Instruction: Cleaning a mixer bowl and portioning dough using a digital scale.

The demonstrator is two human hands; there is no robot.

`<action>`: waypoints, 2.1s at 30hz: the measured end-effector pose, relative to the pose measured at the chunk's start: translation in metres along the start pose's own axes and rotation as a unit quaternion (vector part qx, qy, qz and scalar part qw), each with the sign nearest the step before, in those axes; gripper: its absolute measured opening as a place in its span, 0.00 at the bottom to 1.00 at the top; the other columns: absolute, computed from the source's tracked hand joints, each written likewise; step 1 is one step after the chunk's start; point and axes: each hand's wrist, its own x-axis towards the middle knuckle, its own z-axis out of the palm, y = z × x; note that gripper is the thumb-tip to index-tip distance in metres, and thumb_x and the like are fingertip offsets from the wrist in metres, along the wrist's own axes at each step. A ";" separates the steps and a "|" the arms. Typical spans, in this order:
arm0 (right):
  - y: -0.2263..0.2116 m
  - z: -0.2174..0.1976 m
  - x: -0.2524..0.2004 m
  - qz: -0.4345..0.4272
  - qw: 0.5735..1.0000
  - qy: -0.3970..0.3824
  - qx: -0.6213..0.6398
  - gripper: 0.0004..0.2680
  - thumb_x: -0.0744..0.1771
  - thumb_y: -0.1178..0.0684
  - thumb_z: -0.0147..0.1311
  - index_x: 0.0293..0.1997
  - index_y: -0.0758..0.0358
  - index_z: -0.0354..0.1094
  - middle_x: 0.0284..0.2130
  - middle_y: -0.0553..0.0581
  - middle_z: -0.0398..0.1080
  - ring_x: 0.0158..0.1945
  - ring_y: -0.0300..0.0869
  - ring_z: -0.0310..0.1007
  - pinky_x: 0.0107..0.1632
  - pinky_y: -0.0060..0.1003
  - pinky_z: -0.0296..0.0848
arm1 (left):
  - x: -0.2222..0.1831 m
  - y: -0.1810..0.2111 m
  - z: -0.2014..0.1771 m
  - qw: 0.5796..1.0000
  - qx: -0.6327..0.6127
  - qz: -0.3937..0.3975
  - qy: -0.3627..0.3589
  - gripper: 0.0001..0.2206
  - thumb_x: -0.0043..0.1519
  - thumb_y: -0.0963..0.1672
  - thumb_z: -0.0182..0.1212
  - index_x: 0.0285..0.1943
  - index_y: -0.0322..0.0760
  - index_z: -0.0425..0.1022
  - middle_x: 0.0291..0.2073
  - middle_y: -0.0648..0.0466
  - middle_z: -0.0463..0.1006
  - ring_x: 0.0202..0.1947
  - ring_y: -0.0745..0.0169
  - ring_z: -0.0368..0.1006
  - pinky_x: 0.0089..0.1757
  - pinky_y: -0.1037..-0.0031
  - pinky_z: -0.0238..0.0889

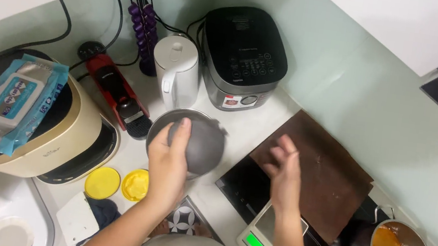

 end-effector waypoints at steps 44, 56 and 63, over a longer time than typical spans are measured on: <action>0.057 -0.054 -0.004 -0.137 0.949 0.124 -0.255 0.15 0.69 0.58 0.52 0.65 0.66 0.64 0.50 0.57 0.75 0.50 0.37 0.72 0.55 0.32 0.69 | 0.069 -0.080 -0.105 0.796 0.549 0.251 0.044 0.28 0.63 0.46 0.70 0.62 0.18 0.62 0.51 0.26 0.67 0.38 0.42 0.76 0.39 0.66 0.73; 0.063 0.016 -0.022 -0.083 0.986 0.140 -0.035 0.12 0.70 0.50 0.46 0.58 0.62 0.64 0.41 0.51 0.73 0.37 0.34 0.76 0.35 0.30 0.80 | 0.041 -0.145 -0.014 0.819 0.476 0.156 -0.279 0.04 0.55 0.37 0.61 0.35 0.28 0.80 0.33 0.40 0.79 0.37 0.39 0.77 0.41 0.59 0.68; 0.078 -0.003 -0.018 -0.039 0.973 0.172 -0.150 0.09 0.75 0.55 0.49 0.55 0.72 0.68 0.36 0.62 0.71 0.32 0.39 0.69 0.32 0.35 0.70 | 0.050 -0.117 -0.015 0.902 0.354 0.097 -0.226 0.05 0.57 0.36 0.60 0.39 0.31 0.78 0.32 0.45 0.82 0.33 0.52 0.80 0.38 0.66 0.71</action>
